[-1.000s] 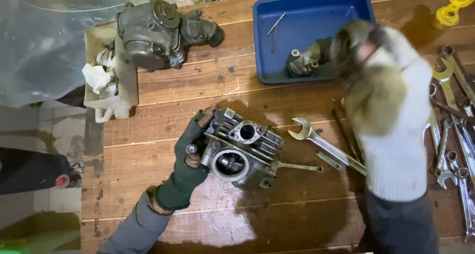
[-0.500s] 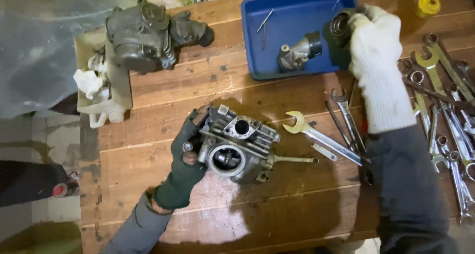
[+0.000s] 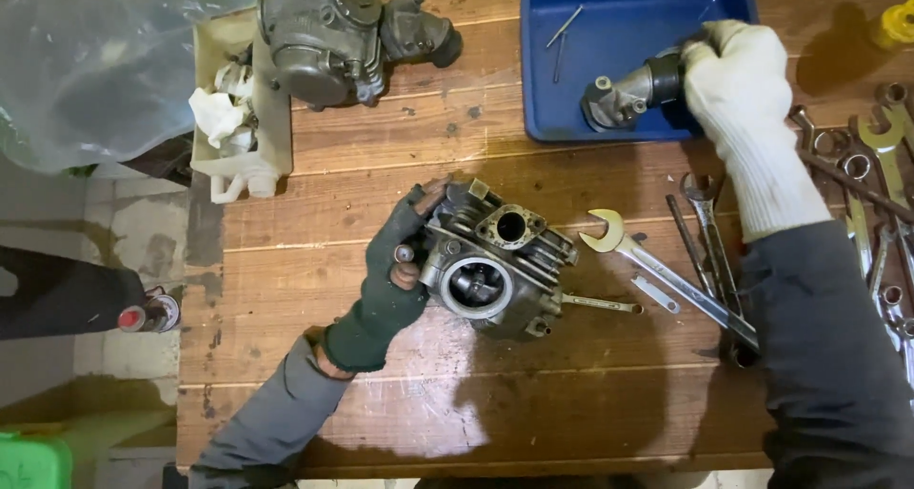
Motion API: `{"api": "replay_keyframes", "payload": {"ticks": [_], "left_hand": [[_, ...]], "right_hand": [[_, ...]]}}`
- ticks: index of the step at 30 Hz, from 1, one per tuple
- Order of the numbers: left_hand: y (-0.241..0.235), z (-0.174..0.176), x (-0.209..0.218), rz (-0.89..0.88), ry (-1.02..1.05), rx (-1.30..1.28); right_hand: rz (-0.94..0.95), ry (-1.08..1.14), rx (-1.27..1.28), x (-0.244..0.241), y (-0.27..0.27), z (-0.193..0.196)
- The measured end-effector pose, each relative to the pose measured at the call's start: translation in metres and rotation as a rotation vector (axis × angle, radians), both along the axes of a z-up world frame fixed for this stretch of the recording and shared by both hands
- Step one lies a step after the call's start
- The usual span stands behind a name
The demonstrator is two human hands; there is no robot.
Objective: Cleaning and inspecting a motorcycle engine component using a brush and various wrenches on a workbench.
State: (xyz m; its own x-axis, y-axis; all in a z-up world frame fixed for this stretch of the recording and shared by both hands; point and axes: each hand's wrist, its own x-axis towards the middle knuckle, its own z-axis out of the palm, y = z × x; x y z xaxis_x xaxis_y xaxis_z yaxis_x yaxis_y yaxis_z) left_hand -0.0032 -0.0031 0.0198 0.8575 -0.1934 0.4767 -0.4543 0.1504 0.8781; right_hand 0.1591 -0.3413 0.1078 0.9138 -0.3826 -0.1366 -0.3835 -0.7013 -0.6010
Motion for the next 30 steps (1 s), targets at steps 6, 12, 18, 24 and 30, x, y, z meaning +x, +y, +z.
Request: {"api": "replay_keyframes", "payload": {"ticks": [6,12,18,24,30], "left_hand": [[0.003,-0.006,0.001,-0.02,-0.005,0.01],[0.003,-0.011,-0.001,-0.022,0.021,-0.006],[-0.002,0.007,0.0,-0.068,0.003,-0.077],[-0.005,0.012,-0.004,-0.121,0.078,-0.198],[-0.031,0.044,-0.007,0.053,0.298,-0.398]], "right_hand": [[0.101,-0.144,-0.134,-0.017,-0.004,0.013],[0.351,-0.237,-0.091,-0.106,0.034,0.047],[0.737,-0.282,0.017,-0.192,0.073,0.03],[0.688,-0.132,0.104,-0.217,0.102,-0.012],[0.662,-0.551,0.184,-0.219,0.103,-0.054]]}}
